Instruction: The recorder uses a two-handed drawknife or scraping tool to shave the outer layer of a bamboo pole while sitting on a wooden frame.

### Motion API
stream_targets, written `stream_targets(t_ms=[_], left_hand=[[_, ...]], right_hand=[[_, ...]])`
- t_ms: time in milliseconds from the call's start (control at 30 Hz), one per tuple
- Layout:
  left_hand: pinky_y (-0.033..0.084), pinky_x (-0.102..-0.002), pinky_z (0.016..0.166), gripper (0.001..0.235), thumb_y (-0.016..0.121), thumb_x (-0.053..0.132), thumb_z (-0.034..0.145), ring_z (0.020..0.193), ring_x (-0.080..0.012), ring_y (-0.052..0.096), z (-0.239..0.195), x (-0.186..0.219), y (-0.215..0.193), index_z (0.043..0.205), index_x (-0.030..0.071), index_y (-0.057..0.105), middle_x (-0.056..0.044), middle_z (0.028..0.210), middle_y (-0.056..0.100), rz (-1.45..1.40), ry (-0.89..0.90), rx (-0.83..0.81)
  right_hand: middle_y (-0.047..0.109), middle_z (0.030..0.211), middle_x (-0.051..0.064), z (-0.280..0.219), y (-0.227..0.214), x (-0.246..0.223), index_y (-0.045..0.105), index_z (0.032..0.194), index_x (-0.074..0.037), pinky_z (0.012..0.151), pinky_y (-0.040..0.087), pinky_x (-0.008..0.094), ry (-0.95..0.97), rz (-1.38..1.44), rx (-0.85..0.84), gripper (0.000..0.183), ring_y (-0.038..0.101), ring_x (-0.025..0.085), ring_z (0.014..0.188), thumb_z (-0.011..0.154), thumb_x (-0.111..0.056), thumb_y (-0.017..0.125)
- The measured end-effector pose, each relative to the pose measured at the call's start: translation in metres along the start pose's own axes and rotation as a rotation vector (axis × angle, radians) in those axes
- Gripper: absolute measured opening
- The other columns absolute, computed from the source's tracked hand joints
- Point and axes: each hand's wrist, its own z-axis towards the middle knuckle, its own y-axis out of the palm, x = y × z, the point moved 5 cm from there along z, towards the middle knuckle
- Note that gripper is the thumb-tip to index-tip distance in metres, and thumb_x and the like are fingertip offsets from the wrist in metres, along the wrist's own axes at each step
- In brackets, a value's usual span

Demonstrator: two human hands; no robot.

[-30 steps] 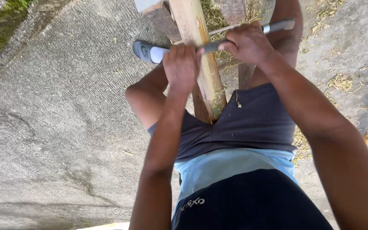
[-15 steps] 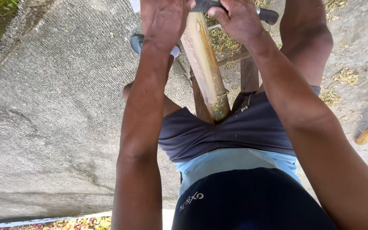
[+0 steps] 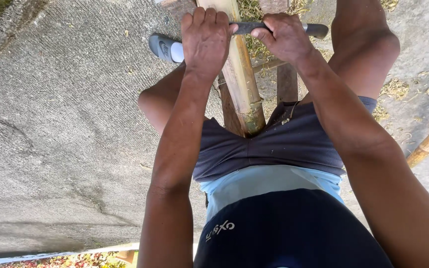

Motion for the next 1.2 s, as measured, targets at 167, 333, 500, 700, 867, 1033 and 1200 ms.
stream_targets(t_ms=[167, 333, 500, 700, 867, 1033, 1200], left_hand=[[0.039, -0.042, 0.078, 0.034, 0.073, 0.043, 0.092, 0.083, -0.0232, 0.056, -0.019, 0.014, -0.002, 0.085, 0.01, 0.067, -0.005, 0.08, 0.061, 0.004, -0.015, -0.013], [0.039, -0.041, 0.078, 0.033, 0.071, 0.042, 0.093, 0.084, -0.023, 0.056, -0.037, 0.027, -0.004, 0.084, 0.011, 0.066, -0.005, 0.082, 0.061, -0.011, -0.03, -0.046], [0.04, -0.041, 0.079, 0.032, 0.069, 0.041, 0.095, 0.086, -0.0228, 0.056, -0.053, 0.04, -0.005, 0.085, 0.011, 0.066, -0.005, 0.084, 0.061, -0.042, -0.068, -0.095], [0.04, -0.042, 0.08, 0.03, 0.068, 0.041, 0.093, 0.088, -0.0238, 0.057, -0.078, 0.055, -0.005, 0.087, 0.011, 0.066, -0.005, 0.084, 0.061, -0.071, -0.098, -0.09], [0.04, -0.042, 0.082, 0.029, 0.069, 0.04, 0.093, 0.089, -0.0239, 0.057, -0.079, 0.056, -0.008, 0.087, 0.012, 0.066, -0.005, 0.085, 0.061, -0.085, -0.121, -0.084], [0.041, -0.042, 0.082, 0.029, 0.07, 0.04, 0.092, 0.087, -0.0236, 0.057, -0.081, 0.058, -0.009, 0.087, 0.011, 0.068, -0.005, 0.084, 0.062, -0.069, -0.121, -0.097], [0.041, -0.042, 0.077, 0.031, 0.069, 0.04, 0.094, 0.084, -0.0232, 0.059, -0.073, 0.045, 0.01, 0.087, 0.01, 0.069, -0.006, 0.082, 0.065, -0.054, -0.111, -0.122]], right_hand=[[0.051, 0.064, 0.012, -0.018, 0.009, 0.002, 0.053, 0.079, -0.004, 0.055, 0.046, 0.046, 0.082, -0.014, -0.081, 0.055, 0.053, 0.03, 0.054, 0.111, -0.048, 0.064], [0.051, 0.064, 0.011, -0.038, 0.009, -0.006, 0.052, 0.078, -0.003, 0.056, 0.045, 0.047, 0.055, -0.018, -0.072, 0.058, 0.052, 0.029, 0.054, 0.111, -0.05, 0.061], [0.056, 0.072, 0.014, -0.06, 0.019, 0.0, 0.055, 0.081, -0.003, 0.07, 0.048, 0.051, 0.147, -0.08, -0.194, 0.059, 0.058, 0.033, 0.066, 0.11, -0.054, 0.057], [0.059, 0.076, 0.015, -0.085, 0.027, 0.0, 0.056, 0.08, -0.003, 0.076, 0.05, 0.05, 0.096, -0.024, -0.218, 0.057, 0.061, 0.034, 0.076, 0.107, -0.054, 0.057], [0.061, 0.077, 0.015, -0.081, 0.022, -0.004, 0.057, 0.081, -0.003, 0.074, 0.049, 0.051, 0.127, -0.068, -0.255, 0.055, 0.061, 0.034, 0.074, 0.105, -0.052, 0.06], [0.061, 0.076, 0.016, -0.082, 0.019, -0.004, 0.057, 0.08, -0.002, 0.073, 0.049, 0.05, 0.112, -0.083, -0.256, 0.054, 0.061, 0.034, 0.074, 0.106, -0.049, 0.062], [0.063, 0.076, 0.017, -0.072, 0.011, -0.006, 0.06, 0.082, -0.004, 0.071, 0.049, 0.05, 0.089, -0.024, -0.21, 0.041, 0.063, 0.037, 0.074, 0.098, -0.041, 0.067]])
